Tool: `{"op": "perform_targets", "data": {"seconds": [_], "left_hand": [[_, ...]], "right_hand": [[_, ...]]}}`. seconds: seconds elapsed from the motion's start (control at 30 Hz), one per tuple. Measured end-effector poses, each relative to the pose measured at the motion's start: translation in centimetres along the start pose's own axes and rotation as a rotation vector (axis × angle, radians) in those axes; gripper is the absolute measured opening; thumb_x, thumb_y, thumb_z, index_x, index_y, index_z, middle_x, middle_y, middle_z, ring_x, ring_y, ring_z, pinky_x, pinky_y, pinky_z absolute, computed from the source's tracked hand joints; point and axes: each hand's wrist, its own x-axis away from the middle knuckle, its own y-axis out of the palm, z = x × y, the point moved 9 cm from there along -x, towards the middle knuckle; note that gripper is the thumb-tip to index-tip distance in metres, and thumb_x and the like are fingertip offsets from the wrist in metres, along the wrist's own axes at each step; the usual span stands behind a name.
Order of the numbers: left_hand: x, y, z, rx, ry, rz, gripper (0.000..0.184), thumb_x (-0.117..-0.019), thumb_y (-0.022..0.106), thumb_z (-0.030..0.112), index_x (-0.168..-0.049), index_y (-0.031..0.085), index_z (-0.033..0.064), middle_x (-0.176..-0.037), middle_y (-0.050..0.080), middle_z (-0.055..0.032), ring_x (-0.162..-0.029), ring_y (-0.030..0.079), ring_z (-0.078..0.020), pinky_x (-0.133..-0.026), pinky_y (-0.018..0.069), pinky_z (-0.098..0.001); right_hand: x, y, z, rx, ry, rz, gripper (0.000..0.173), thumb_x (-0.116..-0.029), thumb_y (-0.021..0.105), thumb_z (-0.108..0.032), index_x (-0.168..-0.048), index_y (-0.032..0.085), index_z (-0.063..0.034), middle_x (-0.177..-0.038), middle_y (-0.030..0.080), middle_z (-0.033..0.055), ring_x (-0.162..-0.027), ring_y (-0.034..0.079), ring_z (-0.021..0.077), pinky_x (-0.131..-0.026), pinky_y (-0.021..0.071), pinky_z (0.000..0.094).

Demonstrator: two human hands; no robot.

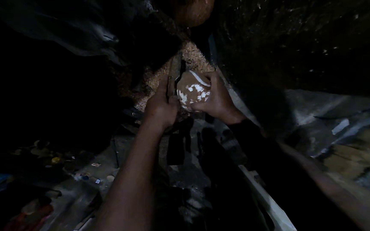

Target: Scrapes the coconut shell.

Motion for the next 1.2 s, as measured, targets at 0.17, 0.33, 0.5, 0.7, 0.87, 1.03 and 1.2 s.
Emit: {"op": "perform_targets", "data": {"seconds": [0.17,0.33,0.5,0.7,0.87,1.03,1.2], "left_hand": [[-0.6,-0.7,0.4,0.078,-0.041,-0.055,0.062,-0.1073,0.051,0.032,-0.163,0.025,0.0353,-0.135,0.063,-0.0109,-0.099,0.069,-0.0243,-0.083,0.0576,-0.0505],[5.0,2.6,0.6,0.009,0.070,0.089,0.063,-0.1090,0.047,0.030,-0.165,0.018,0.0333,-0.115,0.069,-0.0153,-0.082,0.069,-0.0270,-0.071,0.0598,-0.0510],[10.3,4.7,-0.8,-0.108,0.067,0.155,0.070,-0.1049,0.054,0.025,-0.166,0.018,0.0260,-0.108,0.071,-0.0140,-0.078,0.071,-0.0234,-0.071,0.0618,-0.0457],[6.0,3.9,0.2,-0.152,0.040,0.165,0.074,-0.1066,0.050,0.030,-0.166,0.007,0.0377,-0.122,0.066,-0.0162,-0.091,0.071,-0.0324,-0.074,0.0606,-0.0557],[10.5,7.3,-1.9,-0.161,0.036,0.129,0.073,-0.1052,0.054,0.030,-0.166,0.013,0.0303,-0.118,0.066,-0.0164,-0.087,0.071,-0.0268,-0.076,0.0616,-0.0469],[5.2,5.3,-0.5,-0.071,0.167,0.209,0.074,-0.1074,0.050,0.029,-0.166,0.005,0.0371,-0.136,0.059,-0.0168,-0.103,0.069,-0.0328,-0.082,0.0597,-0.0552],[10.3,8.4,-7.9,0.150,0.154,0.186,0.066,-0.1062,0.051,0.025,-0.165,0.021,0.0276,-0.123,0.069,-0.0102,-0.084,0.071,-0.0156,-0.076,0.0630,-0.0395]], "right_hand": [[-0.2,0.6,-1.0,0.137,-0.135,0.051,0.131,-0.0480,0.098,-0.044,-0.157,0.030,-0.0189,-0.156,0.043,0.0125,-0.132,0.055,0.0312,-0.099,0.0559,0.0523],[0.0,1.4,-2.2,0.194,-0.179,0.038,0.125,-0.0514,0.098,-0.043,-0.158,0.035,-0.0235,-0.156,0.042,0.0139,-0.131,0.055,0.0345,-0.094,0.0583,0.0528],[0.3,1.8,-2.4,0.197,-0.207,0.043,0.129,-0.0494,0.099,-0.032,-0.158,0.033,-0.0167,-0.160,0.035,0.0183,-0.138,0.048,0.0375,-0.102,0.0544,0.0523],[-0.2,2.3,-3.3,0.299,-0.164,0.013,0.123,-0.0521,0.099,-0.032,-0.157,0.036,-0.0153,-0.156,0.041,0.0179,-0.138,0.049,0.0375,-0.104,0.0533,0.0514],[-0.2,1.8,-2.5,0.228,-0.096,0.078,0.099,-0.0678,0.090,-0.022,-0.154,0.040,-0.0156,-0.151,0.046,0.0160,-0.128,0.058,0.0352,-0.095,0.0579,0.0524],[1.0,0.7,-1.8,0.246,-0.038,0.039,0.117,-0.0564,0.097,-0.039,-0.153,0.036,-0.0088,-0.149,0.047,0.0215,-0.118,0.063,0.0381,-0.089,0.0592,0.0535],[0.3,-3.1,-0.6,0.212,0.017,-0.067,0.121,-0.0613,0.094,-0.043,-0.159,0.028,-0.0140,-0.152,0.048,0.0170,-0.127,0.059,0.0337,-0.100,0.0545,0.0549]]}}
